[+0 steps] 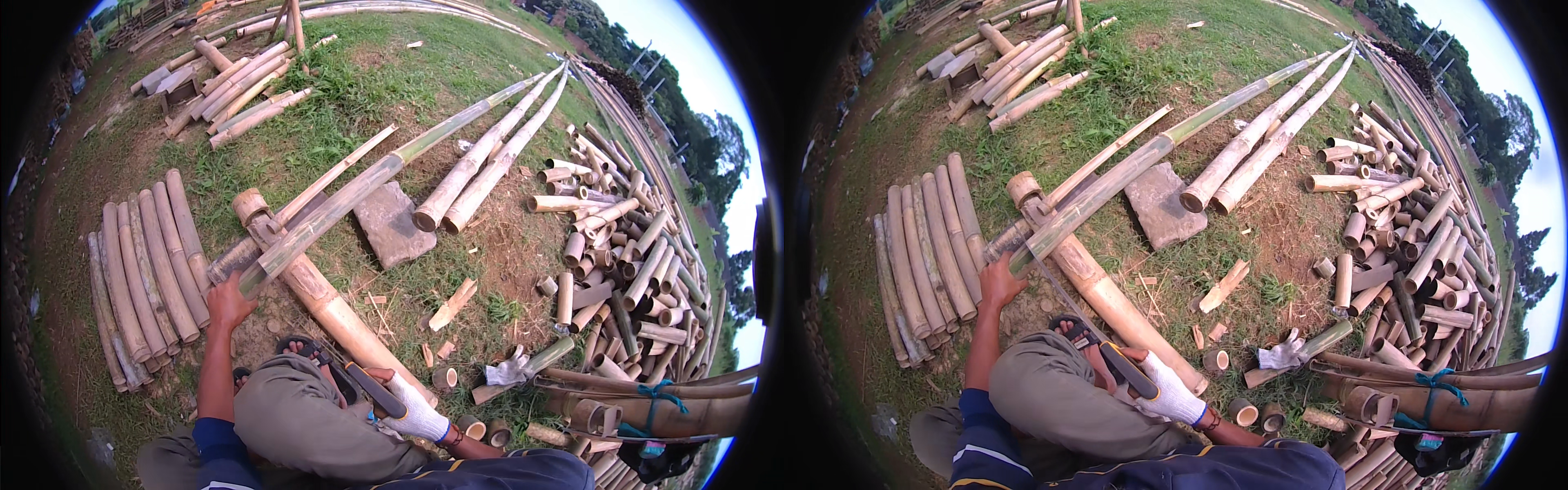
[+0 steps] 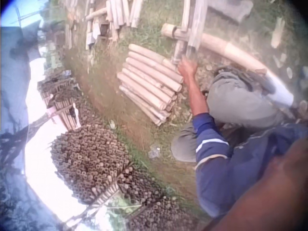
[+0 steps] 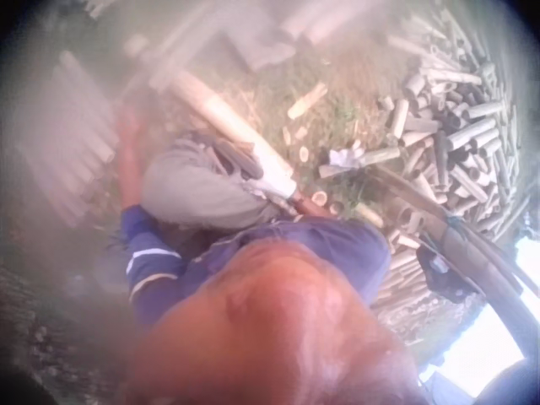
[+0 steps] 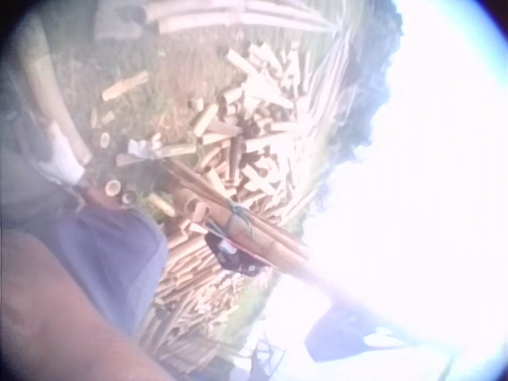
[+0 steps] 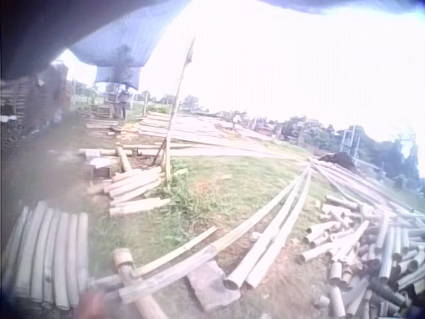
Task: The person uses a hand saw to cut long bamboo poles into shorter sections. They repeatedly position each pole on a wooden support, saw through it, and place the cut pieces aside. The work continues with multiple poles in an outdoor yard area.
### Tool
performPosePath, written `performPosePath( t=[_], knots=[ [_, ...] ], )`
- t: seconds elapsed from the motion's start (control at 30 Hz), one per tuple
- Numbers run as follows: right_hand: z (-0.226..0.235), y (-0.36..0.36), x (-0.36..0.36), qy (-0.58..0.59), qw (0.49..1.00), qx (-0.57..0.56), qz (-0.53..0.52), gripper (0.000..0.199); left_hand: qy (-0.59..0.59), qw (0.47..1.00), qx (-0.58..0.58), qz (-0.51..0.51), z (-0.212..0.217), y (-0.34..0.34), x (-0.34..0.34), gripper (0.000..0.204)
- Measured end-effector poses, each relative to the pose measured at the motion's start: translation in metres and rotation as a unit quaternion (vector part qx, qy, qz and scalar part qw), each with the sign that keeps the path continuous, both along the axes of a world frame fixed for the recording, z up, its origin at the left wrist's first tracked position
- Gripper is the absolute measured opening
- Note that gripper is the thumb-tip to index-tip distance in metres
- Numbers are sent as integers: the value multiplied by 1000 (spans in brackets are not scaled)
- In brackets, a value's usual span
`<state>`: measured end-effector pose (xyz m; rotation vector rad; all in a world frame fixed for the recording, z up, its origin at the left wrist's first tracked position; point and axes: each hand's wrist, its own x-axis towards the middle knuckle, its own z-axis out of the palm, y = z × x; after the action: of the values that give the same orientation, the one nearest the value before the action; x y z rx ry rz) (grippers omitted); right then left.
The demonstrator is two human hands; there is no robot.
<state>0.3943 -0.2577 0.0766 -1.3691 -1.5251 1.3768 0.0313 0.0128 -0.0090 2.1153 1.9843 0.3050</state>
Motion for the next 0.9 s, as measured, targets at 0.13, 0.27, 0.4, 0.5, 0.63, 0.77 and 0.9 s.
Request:
performPosePath(
  t=[0.13, 0.27, 0.4, 0.5, 0.63, 0.77, 0.9],
  knots=[
    [32, -21, 8, -36, 995, -92, -14, 72, 10, 999, 23, 37, -3, -5, 13, 61],
    [-31, 81, -48, -12, 992, 126, -19, 70, 17, 998, 43, 49, -14, -10, 22, 61],
    [-11, 179, -94, 0, 999, 46, -20, 69, 15, 1000, 3, 20, 7, 4, 19, 65],
    [-16, 143, -78, -12, 991, 132, -8, 67, 22, 999, -30, 10, 7, 3, 9, 69],
    [-10, 16, -12, 7, 999, -41, -11, 62, 9, 999, -42, 14, 6, 1, 1, 67],
    [11, -30, 1, -24, 999, -25, -16, 66, -20, 999, -47, 8, 0, -8, 4, 62],
    [-45, 93, -65, 19, 996, 76, -35, 65, -12, 1000, -1, 10, -8, -10, 11, 60]
  ],
)
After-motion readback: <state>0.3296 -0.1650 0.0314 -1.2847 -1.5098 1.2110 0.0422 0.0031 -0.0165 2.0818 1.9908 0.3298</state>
